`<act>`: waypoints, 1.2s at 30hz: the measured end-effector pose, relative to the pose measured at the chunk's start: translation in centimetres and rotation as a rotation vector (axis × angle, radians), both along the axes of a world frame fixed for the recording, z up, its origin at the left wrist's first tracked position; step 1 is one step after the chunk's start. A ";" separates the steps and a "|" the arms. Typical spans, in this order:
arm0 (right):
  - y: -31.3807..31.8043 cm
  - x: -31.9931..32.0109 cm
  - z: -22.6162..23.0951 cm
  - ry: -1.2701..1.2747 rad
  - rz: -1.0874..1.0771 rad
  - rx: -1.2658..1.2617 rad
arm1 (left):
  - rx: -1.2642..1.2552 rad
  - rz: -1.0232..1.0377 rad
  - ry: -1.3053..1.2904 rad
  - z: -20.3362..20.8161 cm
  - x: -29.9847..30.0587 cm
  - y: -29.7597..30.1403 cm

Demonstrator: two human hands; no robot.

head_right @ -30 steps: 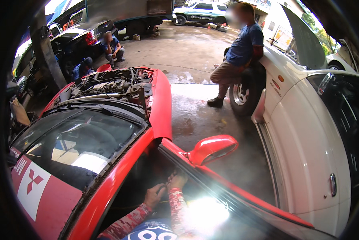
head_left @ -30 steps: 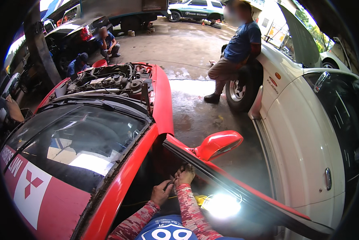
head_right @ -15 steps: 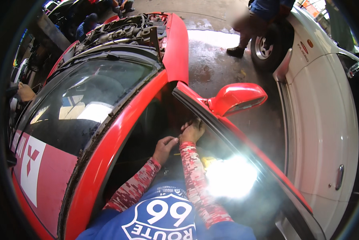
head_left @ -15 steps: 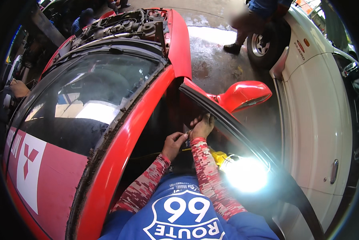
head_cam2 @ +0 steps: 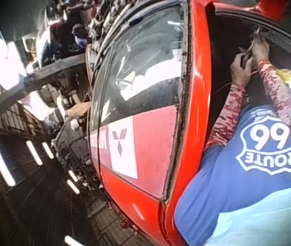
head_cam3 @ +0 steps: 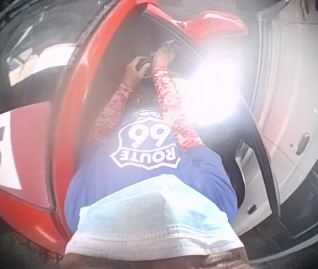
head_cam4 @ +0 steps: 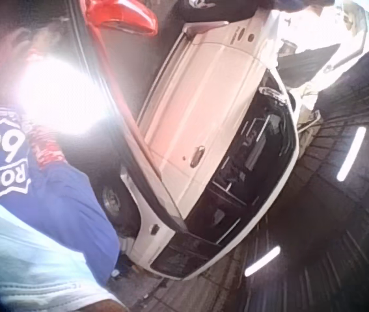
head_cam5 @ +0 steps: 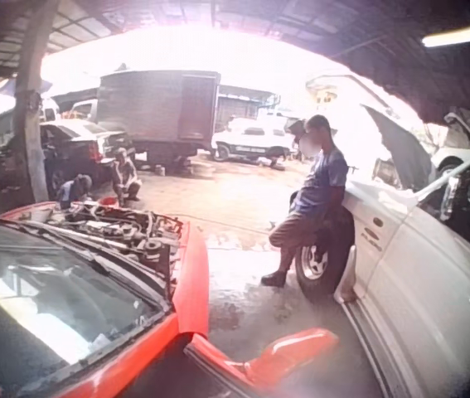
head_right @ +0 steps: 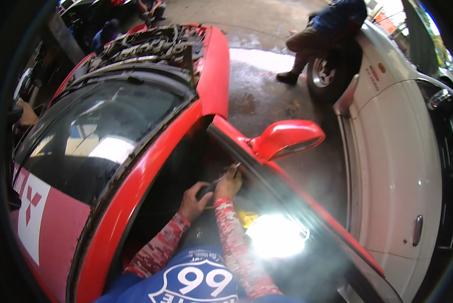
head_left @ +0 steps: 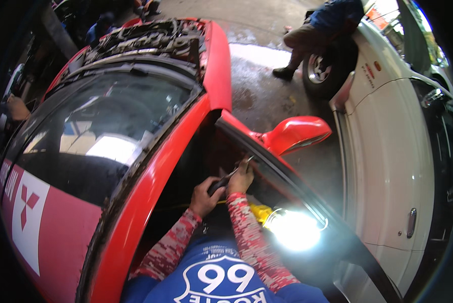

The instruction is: The person removes the driver-side exterior mirror from a red car. Using a screwdriver and pliers, they loosen fasteners and detach the mirror assembly, then inspect the removed mirror and its mounting bracket.

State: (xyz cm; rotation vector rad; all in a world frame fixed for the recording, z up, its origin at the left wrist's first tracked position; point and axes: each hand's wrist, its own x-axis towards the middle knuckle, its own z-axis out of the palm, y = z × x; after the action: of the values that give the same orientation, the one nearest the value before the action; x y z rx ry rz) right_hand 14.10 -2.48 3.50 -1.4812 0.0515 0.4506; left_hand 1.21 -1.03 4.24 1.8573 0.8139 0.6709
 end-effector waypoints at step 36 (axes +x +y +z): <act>-38.0 -2.5 14.9 0.499 0.690 -0.013 | -0.869 0.231 0.913 -21.4 -30.4 -18.0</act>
State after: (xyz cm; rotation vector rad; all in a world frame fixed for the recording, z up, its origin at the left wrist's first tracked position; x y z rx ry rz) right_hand 11.63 -40.53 18.41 -1.3412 -0.0662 1.3746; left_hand -29.23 -19.06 -17.18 1.1897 1.5956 -0.4485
